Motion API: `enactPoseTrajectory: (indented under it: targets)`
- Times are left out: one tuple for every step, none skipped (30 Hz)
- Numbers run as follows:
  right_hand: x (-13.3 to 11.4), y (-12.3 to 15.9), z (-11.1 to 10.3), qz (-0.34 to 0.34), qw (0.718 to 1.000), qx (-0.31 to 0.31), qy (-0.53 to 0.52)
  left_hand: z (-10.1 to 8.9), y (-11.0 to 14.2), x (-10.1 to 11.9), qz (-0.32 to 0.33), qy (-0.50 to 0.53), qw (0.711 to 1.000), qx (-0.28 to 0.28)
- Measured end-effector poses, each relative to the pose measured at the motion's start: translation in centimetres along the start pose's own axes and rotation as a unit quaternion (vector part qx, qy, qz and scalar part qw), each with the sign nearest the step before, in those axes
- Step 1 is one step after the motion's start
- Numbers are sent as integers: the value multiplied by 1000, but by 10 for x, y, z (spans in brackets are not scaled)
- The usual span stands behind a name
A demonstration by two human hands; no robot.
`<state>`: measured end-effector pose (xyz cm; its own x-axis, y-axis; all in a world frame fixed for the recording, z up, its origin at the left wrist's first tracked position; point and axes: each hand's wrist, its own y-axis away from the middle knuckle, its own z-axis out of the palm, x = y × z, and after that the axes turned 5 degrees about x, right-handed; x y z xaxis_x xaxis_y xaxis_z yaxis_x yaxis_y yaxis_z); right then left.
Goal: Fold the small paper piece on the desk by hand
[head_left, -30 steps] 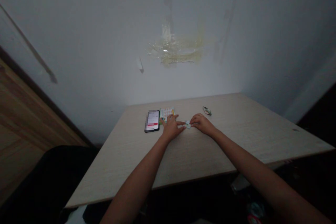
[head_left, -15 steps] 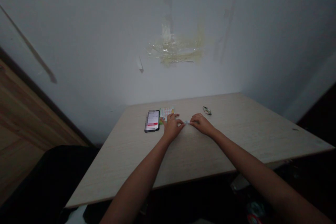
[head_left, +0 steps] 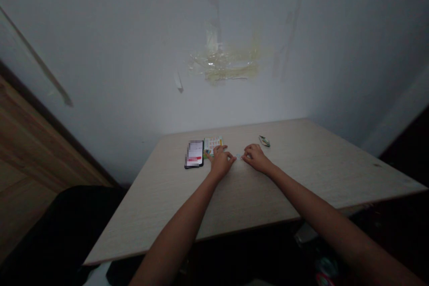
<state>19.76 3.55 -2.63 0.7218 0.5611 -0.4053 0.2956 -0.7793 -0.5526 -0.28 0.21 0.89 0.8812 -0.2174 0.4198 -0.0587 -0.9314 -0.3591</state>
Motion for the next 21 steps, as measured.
enactPoseTrajectory:
  targets:
    - [-1,0,0,6,1000,-2,8,1,-1,0,-3,-2,1000,-2]
    - [-1,0,0,11,1000,-5,16,1,-1,0,-4,-6,1000,-5]
    - [-2,0,0,15,1000,-8,22,2,-2,0,-6,-9,1000,-7]
    - [-2,0,0,20,999,-12,28,3,-2,-1,-9,-13,1000,-11]
    - [-3,-1,1,27,999,-16,35,4,-3,-1,-13,-16,1000,-17]
    - [-3,-1,1,34,998,-20,41,5,-3,-2,-16,-19,999,-21]
    - [-3,-1,1,40,998,-23,48,6,-4,-2,-18,-22,999,-25]
    - [-4,-2,2,45,997,-26,54,7,-4,-3,-19,-24,999,-28]
    - [-4,-2,2,49,997,-28,59,8,-5,-3,-19,-25,999,-29]
    - [-4,-2,3,50,996,-30,62,9,-5,-4,-20,-26,999,-30]
    - [-4,-3,3,52,996,-32,63,10,-5,-4,-21,-27,999,-29]
    - [-5,-3,3,54,996,-34,63,11,-6,-4,-23,-26,999,-29]
    - [-5,-3,3,57,996,-34,64,12,-6,-5,-25,-26,999,-27]
    - [-5,-4,4,59,995,-34,66,12,-7,-5,-26,-26,999,-24]
    - [-5,-4,4,62,995,-34,67,13,-7,-4,-26,-27,999,-22]
    - [-5,-4,4,64,995,-33,69,14,-8,-4,-27,-29,999,-20]
    - [-5,-4,4,66,995,-33,71,14,-8,-4,-27,-31,999,-19]
    - [-5,-4,5,69,995,-34,71,14,-9,-3,-27,-33,999,-20]
    - [-5,-5,5,72,994,-35,71,14,-9,-3,-28,-34,999,-21]
    - [-5,-5,5,76,994,-37,70,14,-9,-2,-29,-35,999,-22]
    - [-5,-5,5,79,994,-39,69,13,-9,-2,-31,-36,999,-23]
